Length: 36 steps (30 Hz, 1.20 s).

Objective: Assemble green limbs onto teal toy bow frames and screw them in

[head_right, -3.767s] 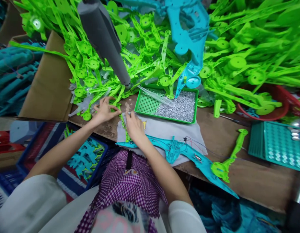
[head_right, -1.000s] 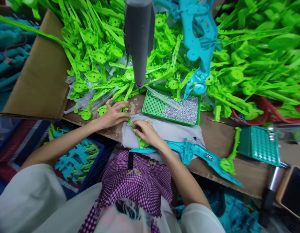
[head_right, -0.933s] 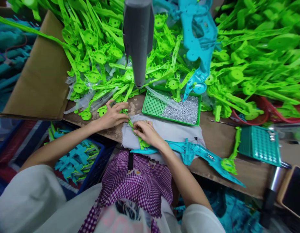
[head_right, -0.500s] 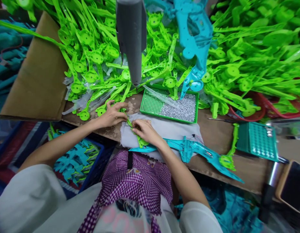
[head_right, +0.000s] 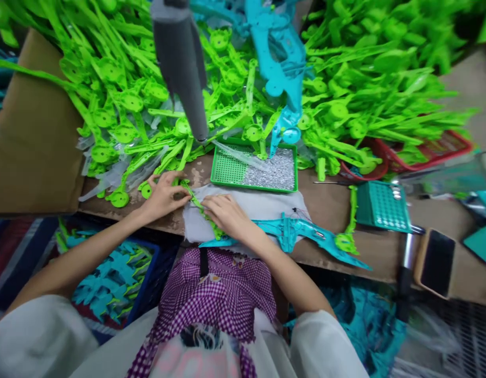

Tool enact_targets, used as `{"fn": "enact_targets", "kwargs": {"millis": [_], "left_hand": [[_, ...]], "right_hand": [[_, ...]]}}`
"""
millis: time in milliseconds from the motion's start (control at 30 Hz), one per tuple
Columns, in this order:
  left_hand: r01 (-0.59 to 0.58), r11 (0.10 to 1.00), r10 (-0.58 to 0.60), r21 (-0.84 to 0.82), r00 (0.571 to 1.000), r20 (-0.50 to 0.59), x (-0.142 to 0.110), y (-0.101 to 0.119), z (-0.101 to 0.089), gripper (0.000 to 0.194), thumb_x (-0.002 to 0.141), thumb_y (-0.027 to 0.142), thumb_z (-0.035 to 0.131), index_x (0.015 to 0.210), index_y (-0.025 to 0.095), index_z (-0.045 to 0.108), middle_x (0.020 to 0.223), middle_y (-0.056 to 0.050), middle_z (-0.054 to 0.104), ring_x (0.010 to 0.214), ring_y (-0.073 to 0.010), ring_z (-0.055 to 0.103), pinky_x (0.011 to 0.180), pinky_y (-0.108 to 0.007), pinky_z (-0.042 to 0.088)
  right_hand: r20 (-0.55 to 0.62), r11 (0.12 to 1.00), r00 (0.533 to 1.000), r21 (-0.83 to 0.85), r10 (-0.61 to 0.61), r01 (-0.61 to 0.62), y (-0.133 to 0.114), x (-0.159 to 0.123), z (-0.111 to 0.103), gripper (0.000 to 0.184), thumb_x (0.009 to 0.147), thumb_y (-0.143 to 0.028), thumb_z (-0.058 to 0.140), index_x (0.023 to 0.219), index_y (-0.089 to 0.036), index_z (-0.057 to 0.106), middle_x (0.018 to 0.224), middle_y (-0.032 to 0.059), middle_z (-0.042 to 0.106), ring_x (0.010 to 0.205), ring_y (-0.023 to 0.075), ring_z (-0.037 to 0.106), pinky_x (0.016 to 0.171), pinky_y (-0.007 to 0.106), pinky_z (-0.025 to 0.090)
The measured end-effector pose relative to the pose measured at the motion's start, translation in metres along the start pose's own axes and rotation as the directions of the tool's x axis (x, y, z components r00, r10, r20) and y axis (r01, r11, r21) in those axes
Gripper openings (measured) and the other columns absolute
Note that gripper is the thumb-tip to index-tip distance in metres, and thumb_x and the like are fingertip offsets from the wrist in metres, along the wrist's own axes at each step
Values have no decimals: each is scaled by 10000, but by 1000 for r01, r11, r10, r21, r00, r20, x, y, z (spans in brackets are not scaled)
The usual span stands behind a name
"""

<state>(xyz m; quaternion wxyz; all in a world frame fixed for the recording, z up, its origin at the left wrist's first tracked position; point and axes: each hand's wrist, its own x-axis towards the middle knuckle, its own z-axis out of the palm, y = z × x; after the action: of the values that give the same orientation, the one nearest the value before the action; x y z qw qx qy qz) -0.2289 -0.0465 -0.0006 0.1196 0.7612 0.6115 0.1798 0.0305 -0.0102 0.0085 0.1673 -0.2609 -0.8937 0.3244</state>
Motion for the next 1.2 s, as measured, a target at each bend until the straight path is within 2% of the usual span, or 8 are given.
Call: {"fn": "enact_targets", "kwargs": {"millis": [67,167,300,467,600,767,967,1200], "left_hand": [[-18,999,21,35,994,-106,-12,1,5,144,920,293,651,858,231,764,1348,-107,632,1292,-339,529,1081,-592,316],[-26,999,37,42,958,-284,-41,1,20,117,912,267,663,973,269,763,1276,-87,664,1237,-314,580,1085,-533,354],[-21,996,55,83,902,-429,-72,-4,48,222,868,259,716,1086,289,747,1202,-105,680,1167,-310,621,1019,-497,428],[-35,986,121,165,828,-548,-76,-9,62,243,834,222,729,1072,270,740,1081,-108,706,1034,-283,676,967,-473,483],[-68,983,160,173,779,-607,-71,-6,59,288,817,166,729,1089,260,725,1075,-96,712,971,-251,685,916,-424,511],[-33,994,92,105,774,-626,-68,3,56,272,830,160,710,1091,238,718,1105,-95,693,991,-232,673,916,-384,531],[22,992,-75,-127,898,-433,-65,11,49,302,904,256,654,1203,228,680,1204,-97,659,1144,-242,645,1046,-420,527],[-93,969,57,-228,985,-160,-49,10,31,472,973,338,595,1424,216,528,1442,-147,562,1338,-283,542,1136,-524,460]], "right_hand": [[-197,991,980,-124,29,-54,4,-32,-30,236,1023,-307,496,1154,-210,666,1168,102,737,1093,222,667,956,381,491],[-506,878,838,-284,203,-384,30,-101,-84,228,1006,-336,511,1031,-208,698,1009,96,760,949,229,698,852,360,515],[-595,618,686,-368,418,-695,82,-170,-138,291,986,-335,473,1004,-178,717,926,120,746,831,248,686,748,354,509],[-405,475,764,-608,503,-636,127,-150,-156,411,986,-169,365,1296,-142,634,1274,160,686,1060,259,652,807,330,456],[-252,363,757,-758,603,-542,147,-126,-160,356,973,-135,368,1153,-90,671,1140,190,707,957,258,633,741,330,382],[-89,376,860,-873,503,-310,154,-124,-163,334,964,-115,359,1105,-73,658,1098,198,693,999,270,594,805,349,341],[-103,400,890,-866,444,-299,145,-127,-153,355,969,-92,311,1114,-48,632,1221,271,676,1188,279,571,995,380,325],[-270,660,864,-562,424,-499,137,-147,-147,275,956,-236,356,962,-239,631,856,191,682,907,272,646,961,434,386]]}}
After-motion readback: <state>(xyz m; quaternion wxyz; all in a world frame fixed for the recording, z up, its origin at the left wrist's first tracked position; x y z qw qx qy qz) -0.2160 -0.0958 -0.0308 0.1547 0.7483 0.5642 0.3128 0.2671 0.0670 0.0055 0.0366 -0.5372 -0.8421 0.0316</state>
